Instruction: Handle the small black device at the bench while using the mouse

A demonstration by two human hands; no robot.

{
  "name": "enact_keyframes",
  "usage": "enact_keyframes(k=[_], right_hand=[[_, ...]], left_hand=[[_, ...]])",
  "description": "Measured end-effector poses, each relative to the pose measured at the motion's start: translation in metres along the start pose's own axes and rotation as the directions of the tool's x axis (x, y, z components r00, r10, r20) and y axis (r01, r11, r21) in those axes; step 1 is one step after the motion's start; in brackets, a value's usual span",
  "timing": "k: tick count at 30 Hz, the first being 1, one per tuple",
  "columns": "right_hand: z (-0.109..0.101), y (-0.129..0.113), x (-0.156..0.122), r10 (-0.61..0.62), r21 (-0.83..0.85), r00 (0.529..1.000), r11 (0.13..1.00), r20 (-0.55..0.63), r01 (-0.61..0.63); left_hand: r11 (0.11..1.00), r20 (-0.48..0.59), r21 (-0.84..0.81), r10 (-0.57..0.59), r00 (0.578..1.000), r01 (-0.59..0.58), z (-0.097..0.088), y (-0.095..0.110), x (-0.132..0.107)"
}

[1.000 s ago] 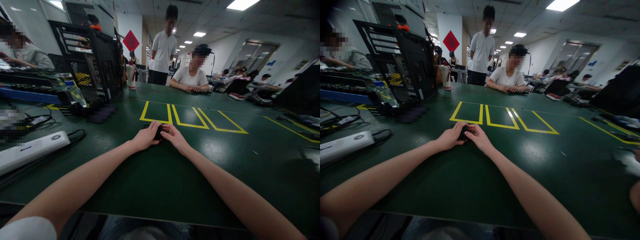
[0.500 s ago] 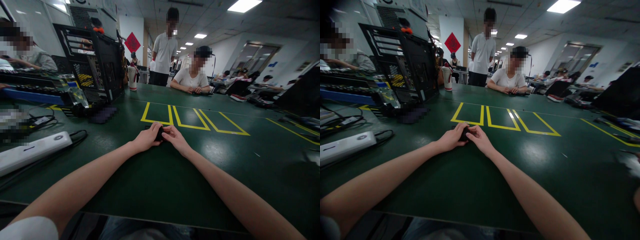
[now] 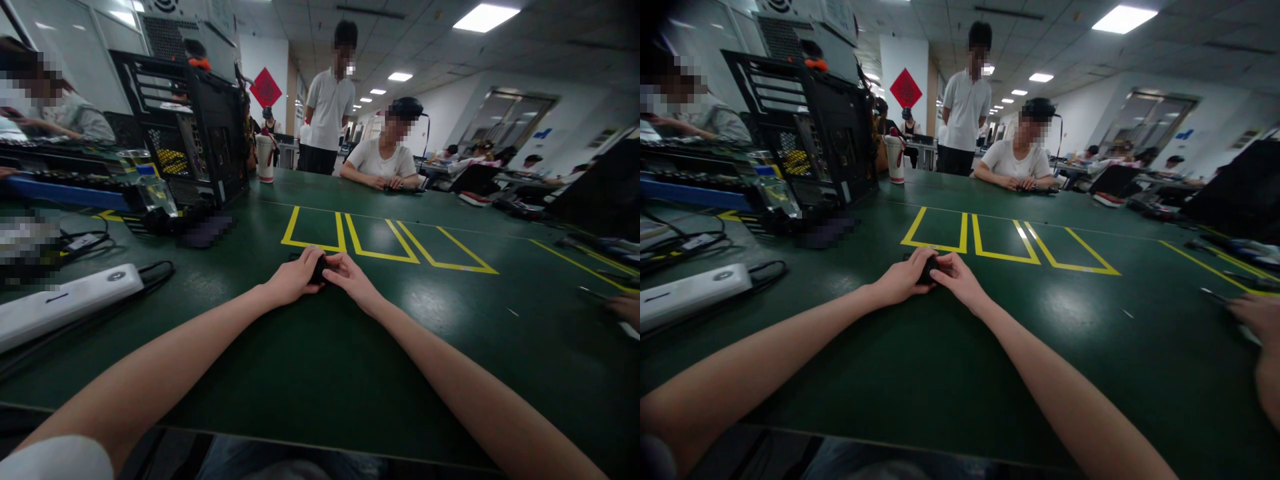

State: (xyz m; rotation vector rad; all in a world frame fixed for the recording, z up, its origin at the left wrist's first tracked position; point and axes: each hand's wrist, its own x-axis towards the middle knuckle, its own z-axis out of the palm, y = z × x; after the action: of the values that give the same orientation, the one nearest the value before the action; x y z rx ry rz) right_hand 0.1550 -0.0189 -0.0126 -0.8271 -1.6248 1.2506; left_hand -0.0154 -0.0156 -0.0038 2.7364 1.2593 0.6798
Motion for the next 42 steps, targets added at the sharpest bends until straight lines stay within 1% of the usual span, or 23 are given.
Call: enact_keyframes(k=[3,6,8,12,14,19,22,26,30,32,36,38,42], right_hand=[[0.0007,-0.0007,0.0004,0.017,-0.01,0.999,1.0,-0.043,-0.017],[-0.0001,0.0009,0.0015,0.059,-0.03,0.997,0.998,-0.053,-0.061],[-0.0013,0.0021,0.0018,0.078,-0.039,0.996,0.996,-0.039,-0.08],[-0.0028,0.0022,0.0007,0.022,0.0,0.999,1.0,0.034,-0.022],[-0.0024,0.0012,0.0,0.015,0.025,0.999,1.0,0.048,-0.016],[0.0004,-0.0004,-0.0003,0.036,0.014,0.998,0.999,-0.046,-0.035],[0.0002,0.0002,0.0006,0.051,-0.017,0.997,0.999,-0.059,-0.052],[-0.0015,0.0002,0.0012,0.087,-0.027,0.996,0.996,-0.035,-0.088],[-0.0015,-0.0007,0.0001,0.056,0.035,0.998,0.998,0.02,-0.057],[-0.0006,-0.001,-0.0005,0.052,0.054,0.998,0.997,0.026,-0.053],[0.0012,-0.0004,0.0,0.035,0.024,0.998,0.999,-0.043,-0.034],[0.0013,0.0007,0.0008,0.03,-0.002,0.998,1.0,-0.061,-0.03],[-0.0007,0.0027,0.0018,0.078,-0.04,0.995,0.996,-0.067,-0.081]], left_hand=[[1.0,-0.009,0.001,0.005,1.0,-0.005,0.001,-0.0008,0.0006],[1.0,-0.008,0.003,0.007,1.0,-0.007,0.0018,-0.0012,0.0009],[1.0,-0.003,0.003,0.003,1.0,-0.002,0.0016,-0.0008,0.0007],[1.0,0.016,0.008,-0.007,1.0,0.007,0.0001,0.0005,0.0001],[1.0,0.017,0.012,-0.009,1.0,0.009,-0.0004,0.0009,-0.0001],[1.0,0.009,-0.001,-0.006,1.0,0.006,-0.0008,0.0008,0.0003],[1.0,0.008,-0.001,-0.005,1.0,0.005,-0.0008,0.0006,0.0004],[1.0,0.006,-0.002,-0.005,1.0,0.005,-0.0001,0.0005,0.0],[1.0,0.002,0.007,-0.002,1.0,0.002,0.0005,0.0002,-0.0002],[1.0,-0.002,0.01,-0.002,1.0,0.002,0.0003,0.0001,-0.0001],[1.0,0.002,-0.001,0.003,1.0,-0.003,-0.0008,0.0005,0.0002],[1.0,0.002,-0.004,0.005,1.0,-0.005,-0.0015,0.0008,0.0003],[1.0,0.014,-0.005,0.001,1.0,-0.001,-0.0022,0.0013,0.0003]])
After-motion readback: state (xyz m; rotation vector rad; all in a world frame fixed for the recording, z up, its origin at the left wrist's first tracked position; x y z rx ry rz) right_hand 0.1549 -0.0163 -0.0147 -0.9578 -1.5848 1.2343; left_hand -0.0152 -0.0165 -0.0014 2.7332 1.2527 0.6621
